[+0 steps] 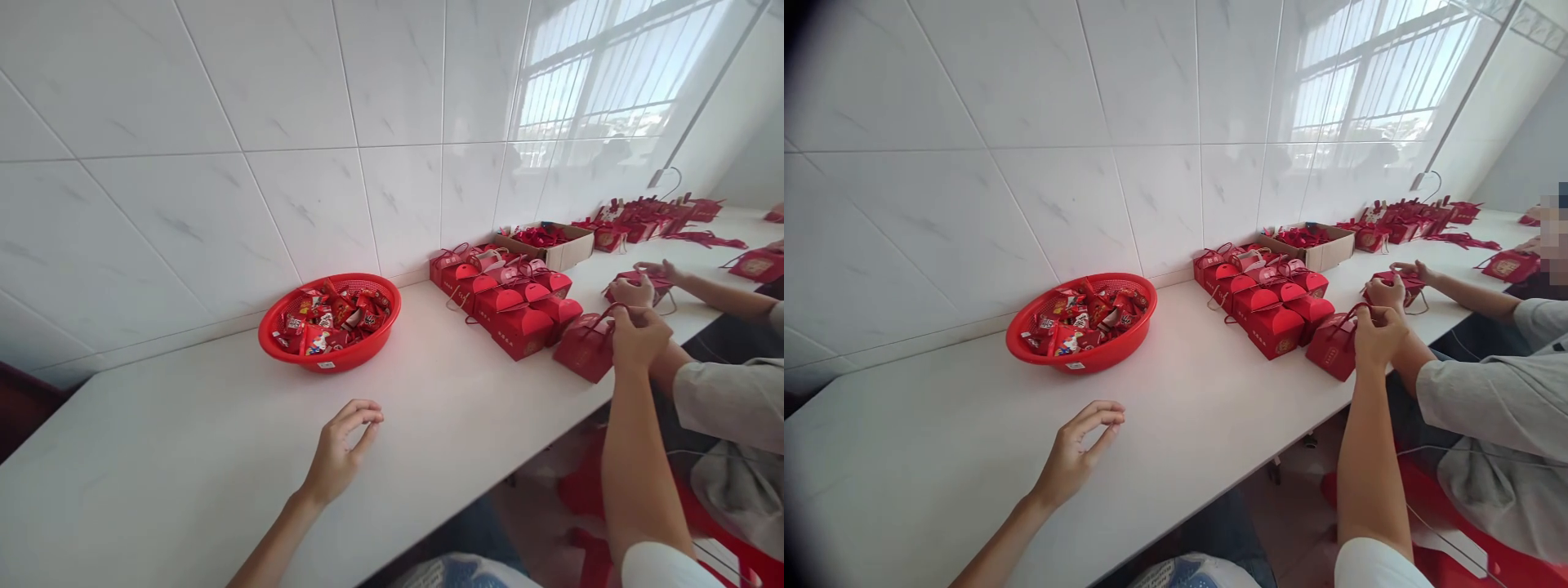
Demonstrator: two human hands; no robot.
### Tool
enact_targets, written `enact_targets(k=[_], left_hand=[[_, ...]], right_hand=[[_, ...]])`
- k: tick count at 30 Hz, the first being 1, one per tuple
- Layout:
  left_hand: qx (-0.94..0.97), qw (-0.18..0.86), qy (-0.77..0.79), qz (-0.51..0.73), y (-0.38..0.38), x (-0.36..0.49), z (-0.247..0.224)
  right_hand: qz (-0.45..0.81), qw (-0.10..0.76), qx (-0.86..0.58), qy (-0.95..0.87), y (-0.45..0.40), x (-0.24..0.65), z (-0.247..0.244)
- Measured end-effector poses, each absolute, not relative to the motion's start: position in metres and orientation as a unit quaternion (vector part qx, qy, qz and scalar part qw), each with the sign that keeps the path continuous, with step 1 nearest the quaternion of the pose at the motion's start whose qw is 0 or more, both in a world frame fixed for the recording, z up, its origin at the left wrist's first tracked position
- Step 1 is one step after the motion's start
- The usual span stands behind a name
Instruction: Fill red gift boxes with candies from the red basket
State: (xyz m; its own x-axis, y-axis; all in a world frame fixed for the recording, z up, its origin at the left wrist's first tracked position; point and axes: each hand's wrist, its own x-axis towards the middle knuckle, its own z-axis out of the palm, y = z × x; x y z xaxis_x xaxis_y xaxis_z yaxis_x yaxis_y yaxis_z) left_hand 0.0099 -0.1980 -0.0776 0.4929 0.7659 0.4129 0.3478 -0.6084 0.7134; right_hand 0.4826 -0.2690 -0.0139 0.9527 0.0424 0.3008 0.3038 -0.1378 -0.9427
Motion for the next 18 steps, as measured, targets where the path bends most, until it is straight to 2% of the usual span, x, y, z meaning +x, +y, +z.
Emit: enact_targets(k=[10, 16, 18], left_hand=[[0.763, 0.242, 0.424, 0.423, -0.212, -0.031, -0.068], [0.731, 0.212, 0.472, 0.444, -0.224, -0.053, -0.064], [0.725, 0.192, 0.486, 0.449, -0.230, -0.059, -0.062]], right_hand=[[-0.139, 0.575, -0.798, -0.115, -0.246, 0.470, -0.010], [-0.195, 0.423, -0.868, -0.172, -0.260, 0.470, -0.007], [-0.223, 0.420, -0.859, -0.188, -0.260, 0.464, -0.005]])
